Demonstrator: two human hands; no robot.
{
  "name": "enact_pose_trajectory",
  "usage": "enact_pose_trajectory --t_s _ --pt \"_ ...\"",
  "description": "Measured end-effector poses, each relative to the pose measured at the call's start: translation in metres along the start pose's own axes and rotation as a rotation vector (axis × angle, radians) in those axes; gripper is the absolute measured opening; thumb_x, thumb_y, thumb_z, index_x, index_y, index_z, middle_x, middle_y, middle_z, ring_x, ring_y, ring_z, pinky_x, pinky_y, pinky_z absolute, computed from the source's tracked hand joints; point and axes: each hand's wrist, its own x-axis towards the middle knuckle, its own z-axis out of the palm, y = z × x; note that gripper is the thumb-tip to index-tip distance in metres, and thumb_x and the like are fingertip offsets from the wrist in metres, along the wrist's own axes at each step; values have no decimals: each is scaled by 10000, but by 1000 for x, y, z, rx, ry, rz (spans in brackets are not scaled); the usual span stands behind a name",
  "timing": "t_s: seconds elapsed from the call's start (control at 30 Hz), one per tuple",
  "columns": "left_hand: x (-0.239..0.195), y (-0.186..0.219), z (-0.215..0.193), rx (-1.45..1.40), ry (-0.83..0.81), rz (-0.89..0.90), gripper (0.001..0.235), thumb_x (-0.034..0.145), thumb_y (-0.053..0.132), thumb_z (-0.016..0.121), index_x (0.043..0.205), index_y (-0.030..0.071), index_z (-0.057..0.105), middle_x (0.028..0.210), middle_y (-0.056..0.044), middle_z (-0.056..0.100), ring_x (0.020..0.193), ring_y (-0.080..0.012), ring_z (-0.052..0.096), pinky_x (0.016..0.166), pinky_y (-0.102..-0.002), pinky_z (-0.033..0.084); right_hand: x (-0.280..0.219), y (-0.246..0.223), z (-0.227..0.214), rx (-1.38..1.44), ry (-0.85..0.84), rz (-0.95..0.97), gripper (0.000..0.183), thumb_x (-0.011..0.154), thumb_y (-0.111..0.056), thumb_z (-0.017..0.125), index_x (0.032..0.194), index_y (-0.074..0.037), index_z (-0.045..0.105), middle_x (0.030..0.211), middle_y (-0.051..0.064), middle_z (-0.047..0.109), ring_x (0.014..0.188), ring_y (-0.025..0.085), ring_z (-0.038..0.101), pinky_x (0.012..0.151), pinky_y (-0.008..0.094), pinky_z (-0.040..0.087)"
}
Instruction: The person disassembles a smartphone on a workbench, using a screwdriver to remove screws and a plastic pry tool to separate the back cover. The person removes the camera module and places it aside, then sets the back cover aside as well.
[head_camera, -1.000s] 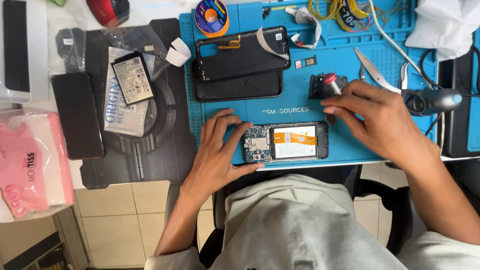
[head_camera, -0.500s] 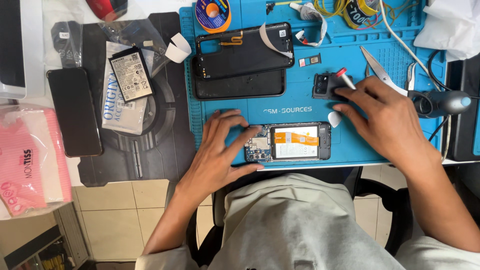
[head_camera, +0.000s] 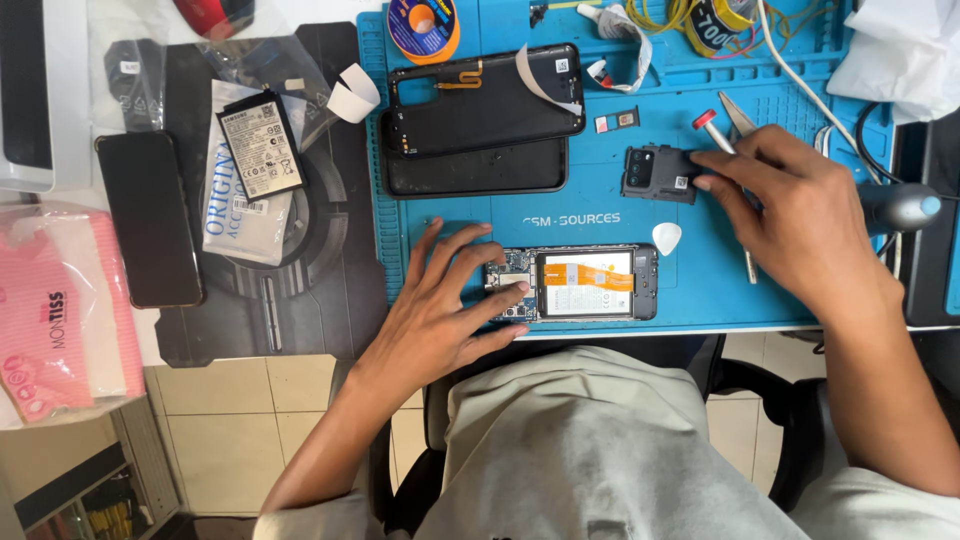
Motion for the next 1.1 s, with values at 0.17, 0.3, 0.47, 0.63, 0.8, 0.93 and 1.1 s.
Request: enact_pose_trajectory --t_s 0.17,0.3,0.47,0.63,0.8,0.93,1.1 --pt "4 5 -5 -64 12 -12 408 810 409 840 1107 148 741 1293 -110 553 1386 -339 447 1220 -675 249 14 -17 -7 84 135 -73 242 943 102 726 1160 0 754 962 146 637 742 288 630 634 383 490" --pt "11 -2 -15 -137 22 17 414 827 390 855 1132 139 731 1288 -104 549 1376 -315 475 1243 -589 297 42 -31 -6 189 147 -223 418 848 196 602 1198 3 725 1075 168 613 852 328 634 701 415 502" --pt "41 -49 -53 118 72 -53 677 899 308 868 1462 77 572 1376 -110 548 1351 -308 510 1159 -459 418 85 -46 12 123 129 -368 345 877 132 635 1186 6 722 1108 164 588 946 374 638 779 465 522" --pt "78 -85 -76 272 134 -67 1016 736 291 945 1522 -33 390 1426 -203 493 1323 -392 491 1117 -506 418 122 -58 43 -104 279 -315 370 789 -354 902 939 -37 783 1008 169 646 813 368 659 648 469 529" --pt "80 -85 -72 141 60 -174 1020 681 212 966 1489 -6 383 1436 -187 434 1261 -423 550 1093 -484 477 125 -42 59 -53 210 -190 169 897 -230 883 905 -78 810 945 138 672 797 352 667 651 484 511" --pt "82 -89 -61 64 71 -218 1002 714 145 955 1508 18 357 1482 -161 398 1268 -421 583 1093 -477 495 134 -26 54 -143 404 -251 67 938 -123 845 959 -70 809 1038 114 702 864 318 697 704 445 530" --pt "88 -93 -58 102 113 -210 1043 678 161 990 1494 39 352 1448 -148 418 1296 -444 570 1109 -491 498 144 -27 54 -180 356 -305 217 799 -127 868 989 -39 812 990 162 716 790 359 692 644 468 529"
